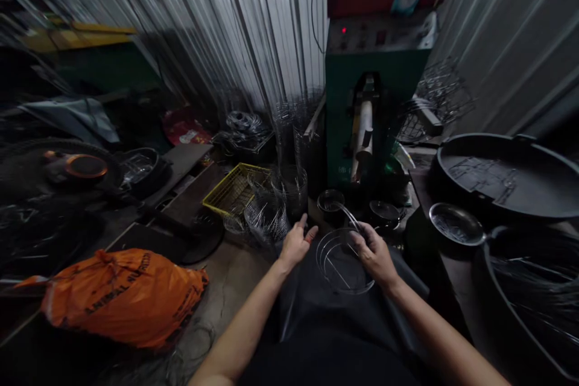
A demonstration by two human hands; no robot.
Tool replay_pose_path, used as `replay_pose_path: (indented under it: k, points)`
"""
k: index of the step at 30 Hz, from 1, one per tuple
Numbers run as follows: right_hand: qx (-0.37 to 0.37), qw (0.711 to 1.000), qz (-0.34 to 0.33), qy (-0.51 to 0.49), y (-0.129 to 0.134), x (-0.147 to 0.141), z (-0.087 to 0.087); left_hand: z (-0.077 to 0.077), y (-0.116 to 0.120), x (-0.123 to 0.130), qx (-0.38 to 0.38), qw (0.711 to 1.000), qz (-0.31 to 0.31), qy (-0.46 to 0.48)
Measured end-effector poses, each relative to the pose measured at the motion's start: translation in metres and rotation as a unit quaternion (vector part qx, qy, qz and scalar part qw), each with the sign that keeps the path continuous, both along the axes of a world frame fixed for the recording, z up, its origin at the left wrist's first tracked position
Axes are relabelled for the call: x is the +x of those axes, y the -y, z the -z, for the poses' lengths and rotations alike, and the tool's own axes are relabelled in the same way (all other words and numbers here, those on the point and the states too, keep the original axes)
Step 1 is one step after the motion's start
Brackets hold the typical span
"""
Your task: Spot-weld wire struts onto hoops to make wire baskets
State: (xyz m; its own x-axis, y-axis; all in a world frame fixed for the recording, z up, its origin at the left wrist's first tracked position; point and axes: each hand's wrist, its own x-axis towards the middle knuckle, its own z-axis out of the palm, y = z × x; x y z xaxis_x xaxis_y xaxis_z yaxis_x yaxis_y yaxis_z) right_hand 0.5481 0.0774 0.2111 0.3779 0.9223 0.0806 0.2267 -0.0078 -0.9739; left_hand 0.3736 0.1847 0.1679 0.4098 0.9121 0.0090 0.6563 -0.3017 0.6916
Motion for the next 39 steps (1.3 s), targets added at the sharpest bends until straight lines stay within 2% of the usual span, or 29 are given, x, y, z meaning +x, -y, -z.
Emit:
replay_pose_path:
  k: [2,3,5,7,9,11,14,17,22,26,30,34,39]
  points:
    - [0.012,0.999,-0.033,0.024,-0.003,0.008,-0.014,-0.030,-0.019,0.003,0.097,0.989,0.075,0.083]
    - [0.015,0.999,-0.046,0.020,-0.005,0.012,-0.021,-0.043,-0.027,0.007,0.118,0.979,0.118,0.120]
    - [0.015,0.999,-0.049,-0.018,-0.010,0.019,-0.032,-0.063,-0.039,0.016,0.104,0.960,0.194,0.175]
    - [0.008,0.997,-0.032,-0.071,-0.017,0.026,-0.037,-0.071,-0.047,0.027,0.072,0.948,0.236,0.203]
    - [0.001,0.995,-0.010,-0.098,-0.024,0.034,-0.033,-0.070,-0.050,0.038,0.066,0.943,0.247,0.212]
    - [-0.004,0.998,0.014,-0.068,-0.030,0.044,-0.023,-0.063,-0.052,0.046,0.078,0.944,0.247,0.206]
    - [0.001,0.997,0.044,0.060,-0.037,0.057,-0.005,-0.049,-0.055,0.055,0.085,0.950,0.251,0.164]
    - [0.004,0.987,0.044,0.154,-0.040,0.066,0.005,-0.036,-0.060,0.062,0.077,0.953,0.256,0.144]
    - [0.002,0.992,0.016,0.129,-0.041,0.072,0.007,-0.023,-0.065,0.068,0.015,0.953,0.247,0.177]
    - [0.033,0.995,0.042,0.080,-0.045,0.068,0.019,-0.022,-0.063,0.068,-0.005,0.956,0.248,0.156]
    - [0.061,0.993,0.069,0.072,-0.049,0.061,0.034,-0.025,-0.060,0.064,0.004,0.962,0.240,0.131]
    - [0.036,0.993,0.061,0.097,-0.053,0.060,0.040,-0.027,-0.058,0.057,0.022,0.965,0.238,0.110]
    - [0.010,0.985,0.027,0.172,-0.058,0.065,0.040,-0.027,-0.061,0.056,0.043,0.968,0.237,0.068]
